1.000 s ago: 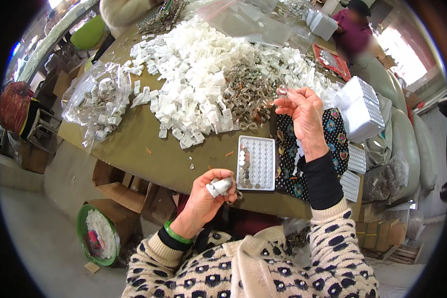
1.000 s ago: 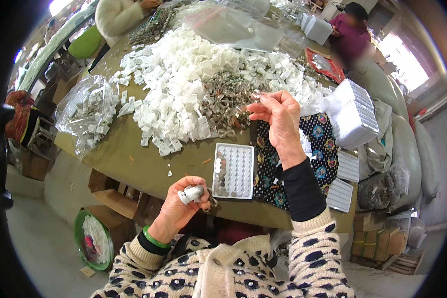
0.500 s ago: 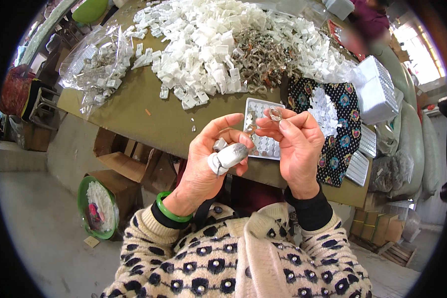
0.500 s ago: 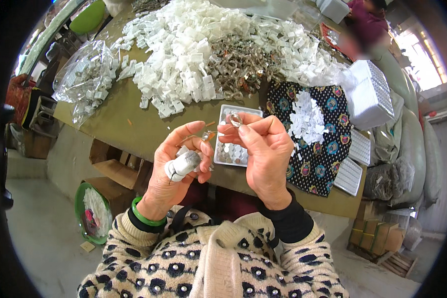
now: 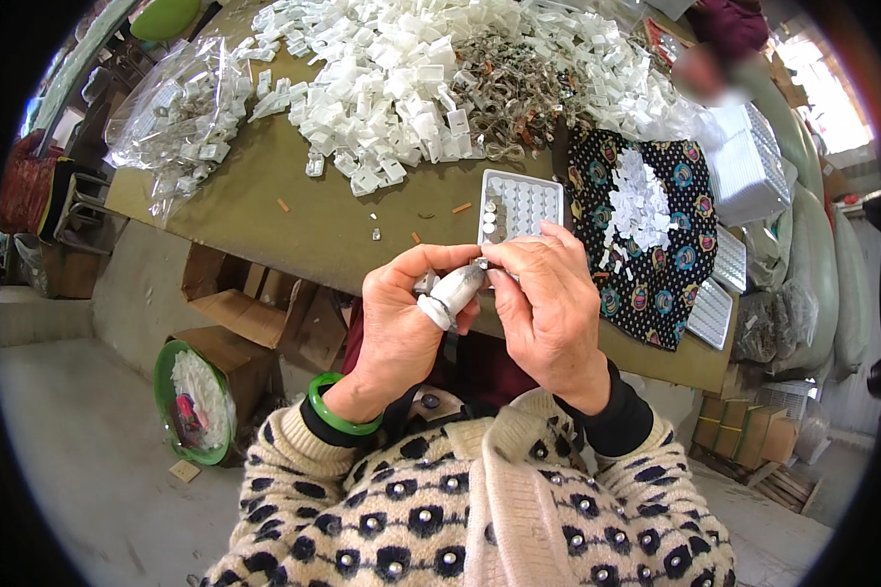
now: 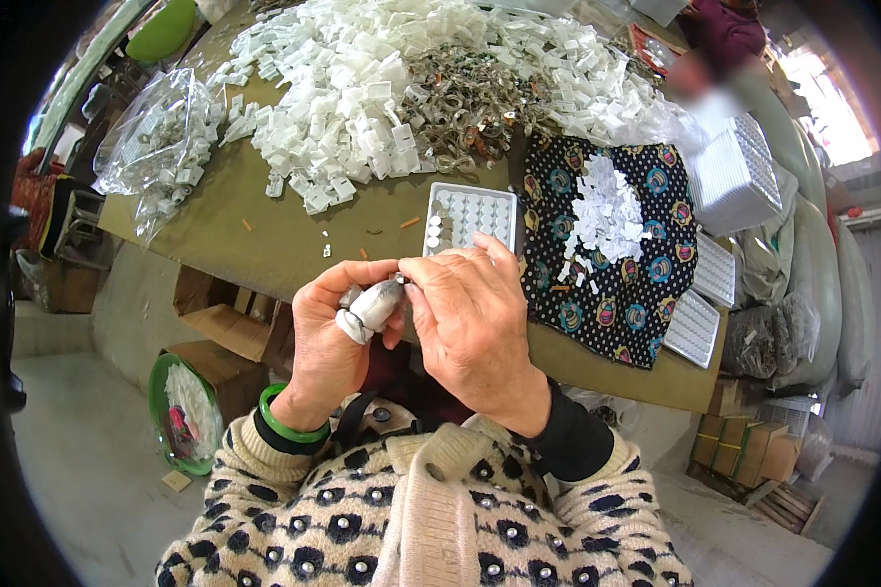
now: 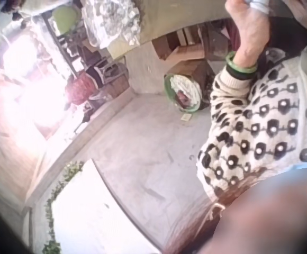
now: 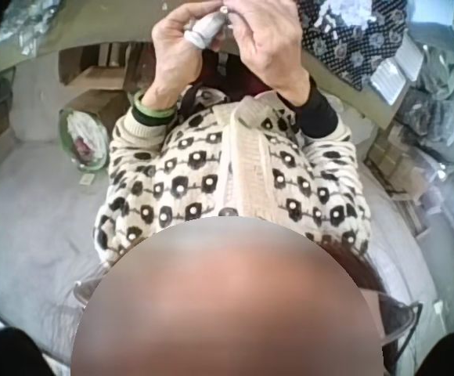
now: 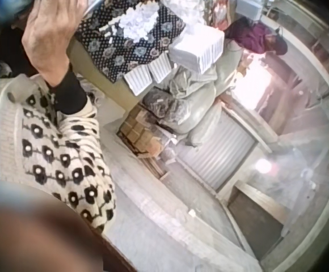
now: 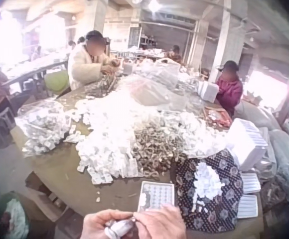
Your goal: The person repeatedly picks small white plastic housings and metal contacts from a table, inserts the contacts into the housings, and places the assembled units into a white tray. The person handles items one at a time and continues the cycle throughout the clip.
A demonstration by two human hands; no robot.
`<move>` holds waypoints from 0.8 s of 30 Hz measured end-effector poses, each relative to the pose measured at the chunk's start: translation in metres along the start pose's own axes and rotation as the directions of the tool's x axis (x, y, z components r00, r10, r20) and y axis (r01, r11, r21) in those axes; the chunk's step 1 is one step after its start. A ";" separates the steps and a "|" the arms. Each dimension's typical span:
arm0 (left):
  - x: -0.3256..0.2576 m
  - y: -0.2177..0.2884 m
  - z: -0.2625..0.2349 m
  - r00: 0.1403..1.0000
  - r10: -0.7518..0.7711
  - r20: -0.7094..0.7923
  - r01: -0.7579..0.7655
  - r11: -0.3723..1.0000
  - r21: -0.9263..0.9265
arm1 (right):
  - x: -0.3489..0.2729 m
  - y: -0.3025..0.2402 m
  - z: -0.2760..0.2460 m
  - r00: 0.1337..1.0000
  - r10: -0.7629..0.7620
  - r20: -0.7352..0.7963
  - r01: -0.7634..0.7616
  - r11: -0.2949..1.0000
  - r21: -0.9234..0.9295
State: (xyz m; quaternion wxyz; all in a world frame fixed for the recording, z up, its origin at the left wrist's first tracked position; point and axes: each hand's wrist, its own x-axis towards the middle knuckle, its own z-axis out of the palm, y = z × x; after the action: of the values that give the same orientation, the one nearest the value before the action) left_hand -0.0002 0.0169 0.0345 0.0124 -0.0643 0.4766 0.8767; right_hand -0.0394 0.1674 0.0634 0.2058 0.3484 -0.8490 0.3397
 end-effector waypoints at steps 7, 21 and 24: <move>0.005 0.003 -0.006 0.897 0.414 0.157 -0.415 0.662 0.624 | -0.006 0.006 0.008 1.000 0.013 -0.002 -0.013 0.996 0.089; 0.002 -0.006 -0.014 0.980 -0.142 0.136 0.185 0.901 -0.391 | -0.008 -0.002 0.005 0.909 0.375 0.183 -0.417 0.798 0.434; 0.002 -0.006 -0.015 0.975 -0.142 0.174 0.206 0.869 -0.449 | -0.009 -0.004 0.006 0.878 0.438 0.191 -0.476 0.767 0.430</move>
State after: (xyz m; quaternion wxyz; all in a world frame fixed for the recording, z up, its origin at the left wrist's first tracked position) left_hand -0.0004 0.0073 0.0208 0.1080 -0.0485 0.2434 0.9627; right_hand -0.0311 0.1650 0.0556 -0.0064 0.1832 -0.8091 0.5584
